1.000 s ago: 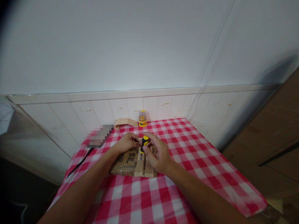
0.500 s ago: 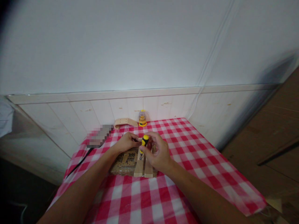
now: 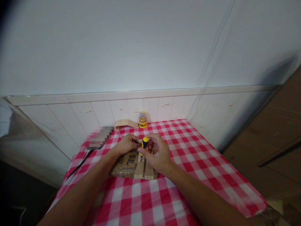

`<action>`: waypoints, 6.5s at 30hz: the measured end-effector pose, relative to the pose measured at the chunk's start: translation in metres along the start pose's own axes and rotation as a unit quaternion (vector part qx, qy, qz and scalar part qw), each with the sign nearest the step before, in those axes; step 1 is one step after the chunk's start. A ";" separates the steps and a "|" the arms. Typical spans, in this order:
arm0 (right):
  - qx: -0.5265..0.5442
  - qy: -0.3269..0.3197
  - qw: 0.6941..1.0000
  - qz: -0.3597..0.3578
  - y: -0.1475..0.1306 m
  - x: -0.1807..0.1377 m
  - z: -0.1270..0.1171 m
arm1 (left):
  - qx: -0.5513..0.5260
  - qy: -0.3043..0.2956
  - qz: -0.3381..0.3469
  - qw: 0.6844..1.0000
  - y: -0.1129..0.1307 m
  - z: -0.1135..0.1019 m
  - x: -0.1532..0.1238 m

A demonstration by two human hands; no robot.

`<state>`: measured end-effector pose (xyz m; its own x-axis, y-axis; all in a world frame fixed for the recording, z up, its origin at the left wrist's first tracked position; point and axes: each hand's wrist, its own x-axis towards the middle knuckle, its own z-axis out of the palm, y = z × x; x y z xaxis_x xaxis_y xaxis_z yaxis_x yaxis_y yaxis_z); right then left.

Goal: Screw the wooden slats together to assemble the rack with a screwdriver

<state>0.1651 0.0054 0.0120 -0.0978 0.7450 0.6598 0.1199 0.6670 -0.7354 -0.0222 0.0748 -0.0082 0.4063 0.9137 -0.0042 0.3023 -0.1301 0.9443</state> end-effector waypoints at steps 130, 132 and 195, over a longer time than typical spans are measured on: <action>-0.001 0.034 0.999 -0.004 -0.002 0.005 -0.005 | 0.026 0.020 -0.005 0.999 -0.003 0.001 0.000; 0.001 0.032 0.999 -0.007 -0.002 0.004 -0.005 | 0.028 0.022 -0.003 0.999 -0.005 0.001 0.001; -0.068 0.085 0.994 0.004 0.014 0.005 -0.004 | 0.054 0.037 -0.019 0.998 0.004 0.002 -0.003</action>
<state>0.1703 0.0181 0.0059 0.0712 0.7301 0.6796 0.2539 0.6456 -0.7202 -0.0202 0.0708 -0.0055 0.3287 0.9444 -0.0115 0.4090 -0.1313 0.9030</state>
